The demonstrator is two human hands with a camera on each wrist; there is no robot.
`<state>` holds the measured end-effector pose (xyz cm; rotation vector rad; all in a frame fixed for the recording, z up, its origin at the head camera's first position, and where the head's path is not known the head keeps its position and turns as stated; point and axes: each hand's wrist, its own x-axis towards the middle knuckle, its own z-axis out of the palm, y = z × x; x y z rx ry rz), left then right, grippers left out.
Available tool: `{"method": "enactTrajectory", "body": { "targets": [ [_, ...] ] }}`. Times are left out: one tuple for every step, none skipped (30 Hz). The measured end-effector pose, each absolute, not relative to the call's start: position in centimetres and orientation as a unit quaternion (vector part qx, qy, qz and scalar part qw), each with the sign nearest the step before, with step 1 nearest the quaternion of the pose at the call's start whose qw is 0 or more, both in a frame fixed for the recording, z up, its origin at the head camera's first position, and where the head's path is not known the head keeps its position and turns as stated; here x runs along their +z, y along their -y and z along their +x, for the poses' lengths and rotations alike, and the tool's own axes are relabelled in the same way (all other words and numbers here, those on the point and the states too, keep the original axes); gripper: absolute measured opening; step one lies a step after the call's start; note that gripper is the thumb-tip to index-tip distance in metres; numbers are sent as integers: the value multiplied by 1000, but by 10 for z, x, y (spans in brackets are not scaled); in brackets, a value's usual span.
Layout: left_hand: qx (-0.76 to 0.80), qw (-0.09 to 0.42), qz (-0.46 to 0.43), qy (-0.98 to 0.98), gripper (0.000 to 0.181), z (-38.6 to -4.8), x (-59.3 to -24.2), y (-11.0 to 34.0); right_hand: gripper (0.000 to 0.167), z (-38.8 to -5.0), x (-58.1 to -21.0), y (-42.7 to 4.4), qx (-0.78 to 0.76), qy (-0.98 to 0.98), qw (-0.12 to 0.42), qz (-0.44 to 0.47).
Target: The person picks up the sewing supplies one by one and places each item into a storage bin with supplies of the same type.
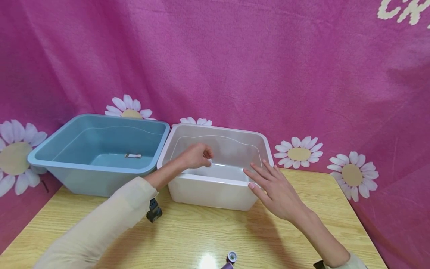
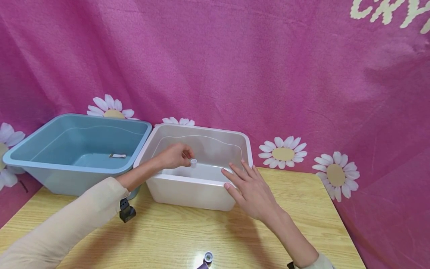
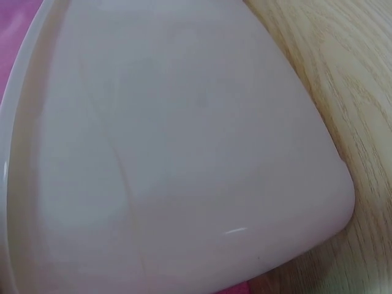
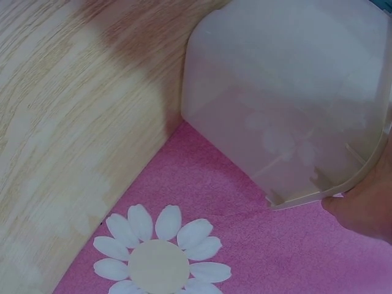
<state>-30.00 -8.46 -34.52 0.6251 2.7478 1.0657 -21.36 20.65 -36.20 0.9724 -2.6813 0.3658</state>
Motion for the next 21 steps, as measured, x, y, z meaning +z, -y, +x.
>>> {"method": "enactTrajectory", "body": {
  "targets": [
    [357, 59, 209, -909, 18, -300, -345, 85, 45, -214, -362, -207, 126, 924, 132, 335],
    [363, 57, 208, -907, 20, -300, -345, 85, 45, -214, -362, -207, 126, 924, 133, 336],
    [367, 55, 209, -905, 23, -300, -344, 85, 45, -214, -362, -207, 126, 924, 132, 336],
    [370, 52, 210, -904, 26, -299, -344, 85, 45, -214, -361, -207, 126, 924, 132, 336],
    [370, 48, 212, -903, 29, -299, -343, 85, 45, -214, -361, -206, 126, 924, 132, 337],
    [370, 43, 216, -902, 31, -298, -342, 86, 45, -214, -361, -206, 126, 924, 132, 337],
    [371, 36, 219, -902, 33, -297, -341, 86, 45, -214, -361, -206, 125, 924, 132, 337],
    [369, 28, 224, -902, 34, -296, -341, 86, 45, -214, -361, -206, 125, 924, 131, 336],
    [364, 19, 229, -903, 35, -295, -340, 86, 45, -214, -361, -206, 124, 924, 130, 336],
    [359, 9, 234, -903, 37, -294, -339, 87, 45, -213, -361, -206, 124, 924, 130, 336],
    [353, 0, 238, -905, 38, -293, -338, 87, 45, -213, -361, -206, 123, 925, 130, 336],
    [346, -9, 241, -907, 40, -292, -337, 88, 45, -214, -361, -206, 122, 925, 130, 336],
    [338, -17, 246, -908, 43, -291, -336, 88, 45, -213, -361, -206, 122, 925, 129, 336],
    [328, -25, 250, -911, 46, -290, -335, 89, 45, -213, -361, -205, 122, 925, 129, 336],
    [317, -32, 254, -913, 49, -289, -334, 89, 45, -213, -361, -205, 122, 925, 129, 336],
    [306, -40, 258, -916, 52, -288, -333, 90, 45, -213, -361, -205, 121, 925, 130, 336],
    [296, -49, 262, -917, 55, -287, -332, 90, 46, -214, -361, -206, 120, 925, 130, 336],
    [289, -58, 266, -918, 58, -285, -331, 91, 46, -214, -361, -206, 121, 925, 129, 336],
    [284, -66, 269, -918, 61, -284, -330, 91, 46, -214, -360, -206, 121, 925, 129, 336],
    [280, -73, 269, -918, 63, -282, -329, 92, 46, -214, -360, -206, 122, 925, 128, 335],
    [278, -80, 270, -918, 64, -280, -328, 93, 46, -214, -360, -206, 122, 926, 128, 335]
  ]
}}
